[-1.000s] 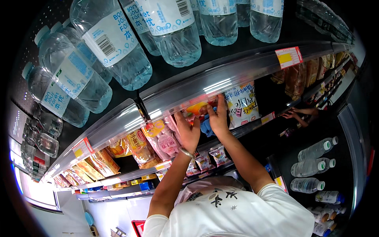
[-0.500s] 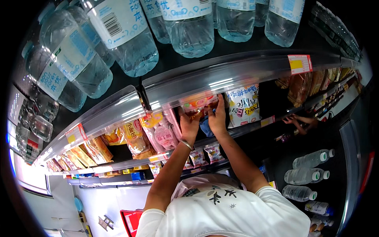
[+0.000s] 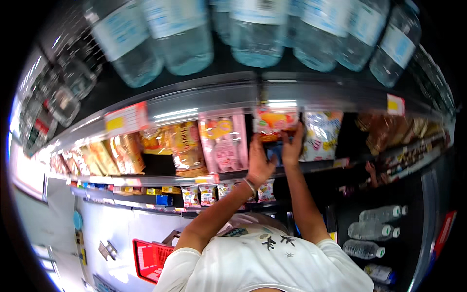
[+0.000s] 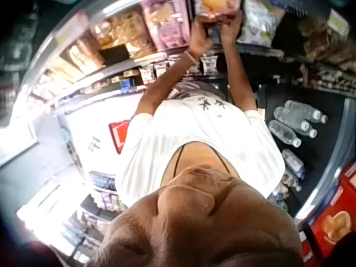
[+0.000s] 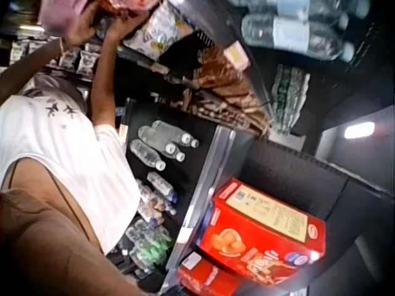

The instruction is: The person organizes packaged food items on a supermarket shelf, picking up items from a red basket and placing them onto the shelf. They also wipe the shelf surface with a blue cloth and rearrange the products to ensure they are neatly aligned.

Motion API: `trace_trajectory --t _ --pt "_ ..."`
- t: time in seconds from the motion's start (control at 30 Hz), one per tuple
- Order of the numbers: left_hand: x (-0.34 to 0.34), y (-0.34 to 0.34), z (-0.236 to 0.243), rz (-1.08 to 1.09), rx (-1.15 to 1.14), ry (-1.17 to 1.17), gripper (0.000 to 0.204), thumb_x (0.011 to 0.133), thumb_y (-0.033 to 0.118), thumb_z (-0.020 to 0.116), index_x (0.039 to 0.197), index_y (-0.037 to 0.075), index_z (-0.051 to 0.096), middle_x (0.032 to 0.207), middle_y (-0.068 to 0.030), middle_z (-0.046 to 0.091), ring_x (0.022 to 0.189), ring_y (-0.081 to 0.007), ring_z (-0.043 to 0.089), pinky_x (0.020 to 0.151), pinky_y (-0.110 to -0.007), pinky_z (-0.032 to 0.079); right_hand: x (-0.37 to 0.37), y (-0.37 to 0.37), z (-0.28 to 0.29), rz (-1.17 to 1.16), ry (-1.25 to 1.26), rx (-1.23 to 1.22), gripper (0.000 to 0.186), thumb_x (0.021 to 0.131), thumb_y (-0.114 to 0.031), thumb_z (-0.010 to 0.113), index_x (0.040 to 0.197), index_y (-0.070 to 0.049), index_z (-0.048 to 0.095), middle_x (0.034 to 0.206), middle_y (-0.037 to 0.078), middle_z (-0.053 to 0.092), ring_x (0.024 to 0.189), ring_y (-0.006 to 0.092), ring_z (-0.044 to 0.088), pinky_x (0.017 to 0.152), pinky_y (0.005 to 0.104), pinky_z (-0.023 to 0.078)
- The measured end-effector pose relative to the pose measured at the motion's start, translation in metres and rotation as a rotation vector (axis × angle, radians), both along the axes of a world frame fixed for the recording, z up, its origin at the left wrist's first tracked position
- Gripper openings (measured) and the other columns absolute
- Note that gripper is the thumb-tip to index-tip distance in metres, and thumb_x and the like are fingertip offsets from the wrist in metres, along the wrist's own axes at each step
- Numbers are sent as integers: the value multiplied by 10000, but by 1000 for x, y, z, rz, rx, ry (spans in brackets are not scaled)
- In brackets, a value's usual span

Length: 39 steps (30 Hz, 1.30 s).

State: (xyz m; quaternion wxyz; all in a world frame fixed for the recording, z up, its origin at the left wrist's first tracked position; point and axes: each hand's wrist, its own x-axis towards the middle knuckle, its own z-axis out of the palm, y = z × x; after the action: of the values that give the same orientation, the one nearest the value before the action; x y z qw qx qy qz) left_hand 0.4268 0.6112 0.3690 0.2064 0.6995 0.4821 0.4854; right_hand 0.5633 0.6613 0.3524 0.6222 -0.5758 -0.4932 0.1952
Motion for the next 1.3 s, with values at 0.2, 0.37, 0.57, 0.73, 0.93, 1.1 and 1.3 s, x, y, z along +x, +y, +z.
trace_trajectory --t 0.2,0.37,0.57,0.73,0.93,1.1,1.3 --pt "-46 -57 89 -257 64 -151 690 789 16 637 1422 -32 365 1481 -257 349 1398 -422 330 1146 -420 301 4 -19 9 25 71 272 586 917 86 529 1468 -14 355 1521 155 326 1284 271 458 997 380 505" --pt "-157 -61 107 57 374 -56 609 759 -40 594 1348 -20 442 1399 -247 459 1298 -436 449 1101 -457 354 -25 -61 48 103 278 300 501 949 33 485 1438 -36 404 1441 106 455 1081 201 603 855 315 519" --pt "-285 -3 95 555 431 21 676 746 -34 637 1372 -31 381 1358 -254 452 1264 -446 444 1053 -460 403 -102 -96 105 288 198 289 434 988 -134 501 1412 -67 436 1390 70 513 950 147 628 735 267 488" --pt "-370 64 105 643 293 431 464 776 114 738 1199 25 570 1149 -221 608 1095 -426 555 928 -460 473 -162 -115 121 472 196 244 416 978 -169 562 1360 -18 493 1261 100 606 872 129 610 749 273 484" --pt "-419 118 105 415 -18 576 453 838 404 690 1196 135 623 1228 -117 624 1173 -340 556 999 -451 435 -185 -141 116 584 145 121 329 983 -56 504 1305 5 526 1197 94 641 882 130 627 772 285 499" --pt "-474 174 31 238 115 268 475 919 377 623 1290 90 547 1298 -109 580 1199 -297 538 1039 -436 416 -189 -153 107 619 86 37 308 1001 -96 516 1301 -22 521 1223 95 639 843 139 628 782 274 490" --pt "-516 172 36 356 512 314 355 894 185 699 1194 39 576 1110 -56 669 1028 -239 624 921 -409 512 -198 -156 116 696 65 19 330 970 35 473 1292 -15 520 1216 88 636 867 128 621 795 275 484"
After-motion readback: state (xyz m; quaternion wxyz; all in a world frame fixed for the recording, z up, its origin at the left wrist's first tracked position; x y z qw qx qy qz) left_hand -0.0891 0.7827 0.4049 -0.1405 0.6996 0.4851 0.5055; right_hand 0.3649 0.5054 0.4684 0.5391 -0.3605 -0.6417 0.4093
